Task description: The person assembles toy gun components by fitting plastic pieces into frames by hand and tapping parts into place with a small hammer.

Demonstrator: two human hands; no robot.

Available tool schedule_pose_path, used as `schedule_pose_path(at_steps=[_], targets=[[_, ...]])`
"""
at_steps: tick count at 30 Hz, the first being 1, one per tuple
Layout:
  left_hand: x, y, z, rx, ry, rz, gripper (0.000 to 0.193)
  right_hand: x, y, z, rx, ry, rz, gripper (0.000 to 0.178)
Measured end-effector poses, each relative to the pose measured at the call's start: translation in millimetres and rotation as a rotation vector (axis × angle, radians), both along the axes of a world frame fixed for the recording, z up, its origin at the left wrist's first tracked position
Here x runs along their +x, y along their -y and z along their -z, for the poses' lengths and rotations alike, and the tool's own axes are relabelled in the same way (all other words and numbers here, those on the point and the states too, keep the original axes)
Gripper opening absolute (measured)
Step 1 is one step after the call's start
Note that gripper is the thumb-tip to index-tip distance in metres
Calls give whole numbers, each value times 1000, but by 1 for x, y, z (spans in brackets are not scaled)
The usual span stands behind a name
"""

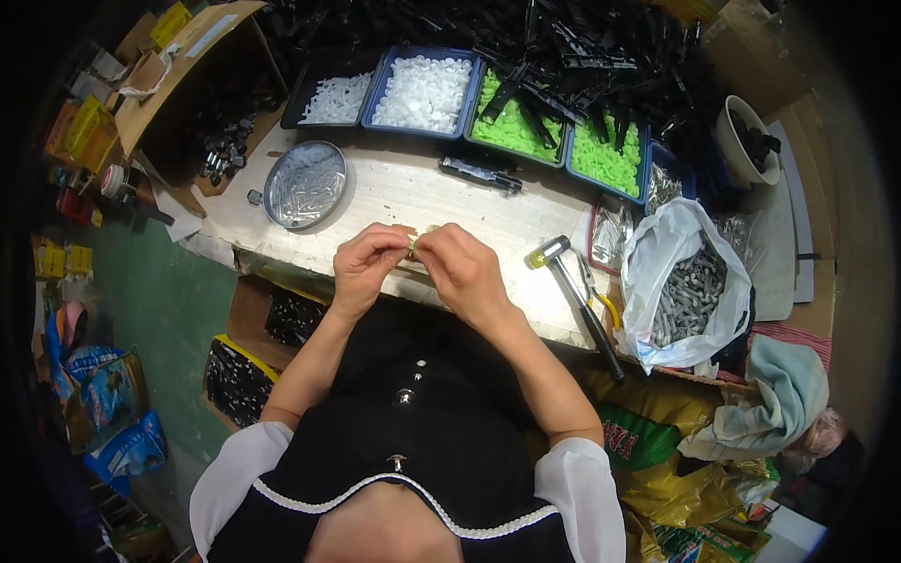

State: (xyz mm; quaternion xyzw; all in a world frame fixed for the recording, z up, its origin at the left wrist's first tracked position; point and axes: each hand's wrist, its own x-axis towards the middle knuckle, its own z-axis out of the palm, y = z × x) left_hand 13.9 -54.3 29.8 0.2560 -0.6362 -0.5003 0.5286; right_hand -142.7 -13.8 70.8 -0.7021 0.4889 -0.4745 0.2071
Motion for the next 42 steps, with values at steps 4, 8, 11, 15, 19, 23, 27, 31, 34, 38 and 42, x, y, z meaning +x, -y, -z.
schedule_pose_path(at_steps=[4,8,11,15,19,23,27,31,34,38,42], targets=[[-1,-1,0,-64,70,-40,11,1,2,1,-109,-151,-2,13],[0,4,-3,-200,187,-93,12,-7,2,10,-92,-247,24,12],[11,10,12,-241,366,-151,12,-13,4,21,-50,-449,2,9],[10,7,20,-275,551,-145,11,-14,7,31,7,-552,-29,8],[6,8,30,-285,603,-117,10,-10,13,35,49,-597,-76,8],[6,9,33,-285,595,-104,10,-6,19,25,97,-644,-127,6],[4,9,32,-305,568,-110,11,-2,27,18,164,-706,-196,8],[4,10,30,-311,576,-114,12,2,25,19,150,-740,-180,12],[2,9,33,-309,608,-97,12,-14,16,19,176,-724,-147,9],[10,7,30,-243,629,-87,15,-80,-14,3,11,-378,236,10],[4,11,20,-313,673,-109,21,-197,-62,-9,60,-628,947,11]])
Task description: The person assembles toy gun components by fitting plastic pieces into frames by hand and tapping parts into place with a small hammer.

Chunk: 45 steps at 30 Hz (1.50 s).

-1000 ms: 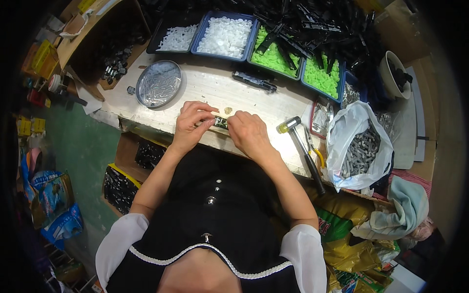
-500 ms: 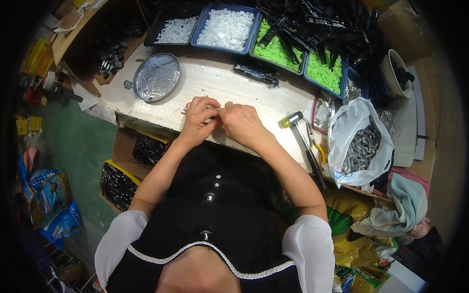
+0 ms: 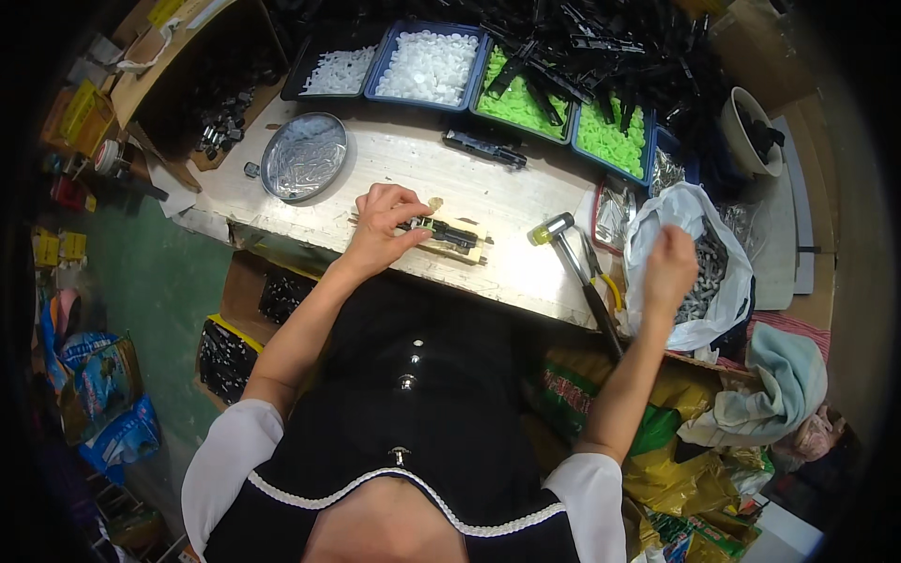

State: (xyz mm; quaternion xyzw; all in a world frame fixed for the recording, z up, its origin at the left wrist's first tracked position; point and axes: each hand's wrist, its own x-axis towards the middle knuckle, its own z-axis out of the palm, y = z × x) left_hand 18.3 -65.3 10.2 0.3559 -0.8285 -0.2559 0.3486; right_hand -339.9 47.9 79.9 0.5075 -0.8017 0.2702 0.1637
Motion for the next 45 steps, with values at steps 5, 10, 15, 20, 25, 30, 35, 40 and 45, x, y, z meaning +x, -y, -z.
schedule_pose_path(at_steps=[5,10,15,20,25,30,35,40,45], targets=[[-7,7,-5,-36,134,71,13,-76,-19,34,615,-166,339,28],[-10,8,-9,-63,219,143,9,-81,-11,40,663,-62,274,43],[-3,4,-6,-80,222,155,8,-81,-14,44,644,-125,236,34],[7,54,-18,-40,233,106,13,-94,-7,54,506,-167,224,26],[28,197,-46,-19,152,-410,12,-97,-4,52,403,-123,283,18],[21,257,-23,90,418,-405,21,-85,3,41,345,70,442,17],[17,262,-19,-25,398,-374,24,-133,-12,65,253,301,323,25],[50,273,-21,197,-246,-363,18,-135,-35,53,-127,891,209,20],[70,261,-39,794,-775,-326,13,-126,-53,31,-58,1066,236,6]])
